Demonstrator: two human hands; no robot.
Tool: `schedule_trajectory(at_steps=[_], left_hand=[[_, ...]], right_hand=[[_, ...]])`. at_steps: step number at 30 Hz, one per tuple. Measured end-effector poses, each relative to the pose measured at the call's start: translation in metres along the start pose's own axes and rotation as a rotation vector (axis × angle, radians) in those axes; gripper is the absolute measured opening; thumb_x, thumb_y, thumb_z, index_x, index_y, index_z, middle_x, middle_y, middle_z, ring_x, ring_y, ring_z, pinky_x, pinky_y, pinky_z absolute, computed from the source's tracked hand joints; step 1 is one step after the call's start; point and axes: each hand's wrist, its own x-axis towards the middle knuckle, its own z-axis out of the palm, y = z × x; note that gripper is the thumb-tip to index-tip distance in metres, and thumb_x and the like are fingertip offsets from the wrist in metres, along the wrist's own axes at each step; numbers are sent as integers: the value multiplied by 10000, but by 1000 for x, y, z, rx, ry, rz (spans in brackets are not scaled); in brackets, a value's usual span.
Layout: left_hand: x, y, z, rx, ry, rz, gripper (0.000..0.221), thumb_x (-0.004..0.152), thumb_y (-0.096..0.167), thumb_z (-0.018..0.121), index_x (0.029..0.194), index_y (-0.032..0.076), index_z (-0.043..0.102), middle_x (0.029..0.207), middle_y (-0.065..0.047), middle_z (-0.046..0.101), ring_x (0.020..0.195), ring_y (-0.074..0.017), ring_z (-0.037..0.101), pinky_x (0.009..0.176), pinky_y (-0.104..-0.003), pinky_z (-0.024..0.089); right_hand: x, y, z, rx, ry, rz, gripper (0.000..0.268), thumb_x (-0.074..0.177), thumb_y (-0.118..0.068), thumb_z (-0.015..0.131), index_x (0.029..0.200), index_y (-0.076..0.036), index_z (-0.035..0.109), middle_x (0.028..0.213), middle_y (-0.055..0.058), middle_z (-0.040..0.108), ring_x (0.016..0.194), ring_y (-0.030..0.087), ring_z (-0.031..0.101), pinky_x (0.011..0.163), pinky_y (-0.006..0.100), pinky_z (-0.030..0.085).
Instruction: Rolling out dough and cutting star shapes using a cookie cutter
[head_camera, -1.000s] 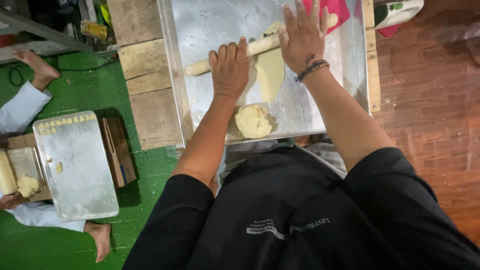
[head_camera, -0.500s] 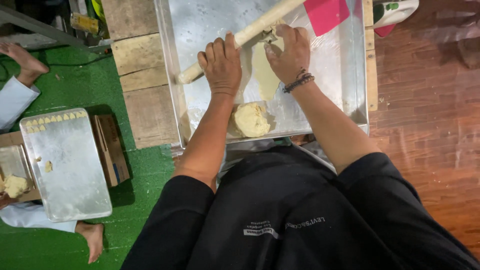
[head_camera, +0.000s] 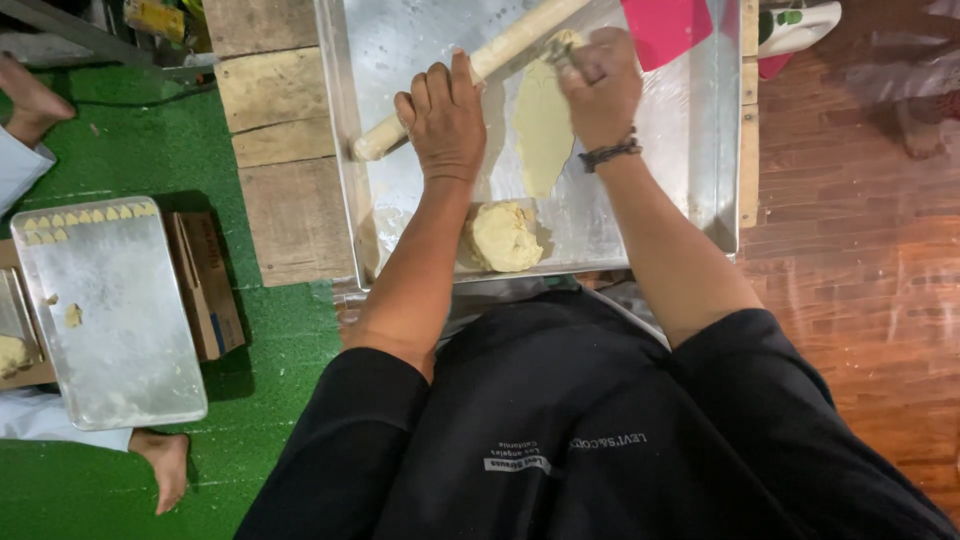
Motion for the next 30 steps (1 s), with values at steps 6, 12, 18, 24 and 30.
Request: schedule_trajectory(at_steps=[6,12,18,24,30], left_hand=[[1,0,1,14,3,-12,530,943,323,823,1350,124,549,1132,-53,582,961,-234,514,927,-427,351],[4,1,-2,29,-15,-2,556,912,326,846,1338,127,549,1087,-38,577,920,-221,501,872,-403,341],[2,1,-1,9,-50,-11,515,950,326,792,1353,117,550,1112,-46,585,942,-234,500,944,-419,337],[-1,0,7,32,-64,-3,527,972,345,789,1381,130,534,1150,-44,586,992,-231,505,945,-410,318],[0,-2,5,-1,-51,7,509,983,328,768,1376,108,529,1143,-54,585,967,-229,502,917,-413,343]], right_hand=[[-3,0,-31,147,47,66,413,866,98,769,1180,-26,531,882,81,718,631,121,544,582,247,469],[-14,-11,-30,102,-64,13,485,810,151,815,1203,-14,582,979,78,715,716,112,536,626,240,493],[-14,-20,-27,42,-66,-3,468,752,100,822,1150,-45,623,996,65,717,799,146,587,724,269,529],[-15,-19,-23,-55,-55,-78,516,748,87,897,1172,-27,627,1061,81,692,896,168,695,747,288,557],[-19,-25,-23,-146,-52,-53,652,718,-4,952,1235,-64,560,991,62,698,864,176,671,788,308,557]])
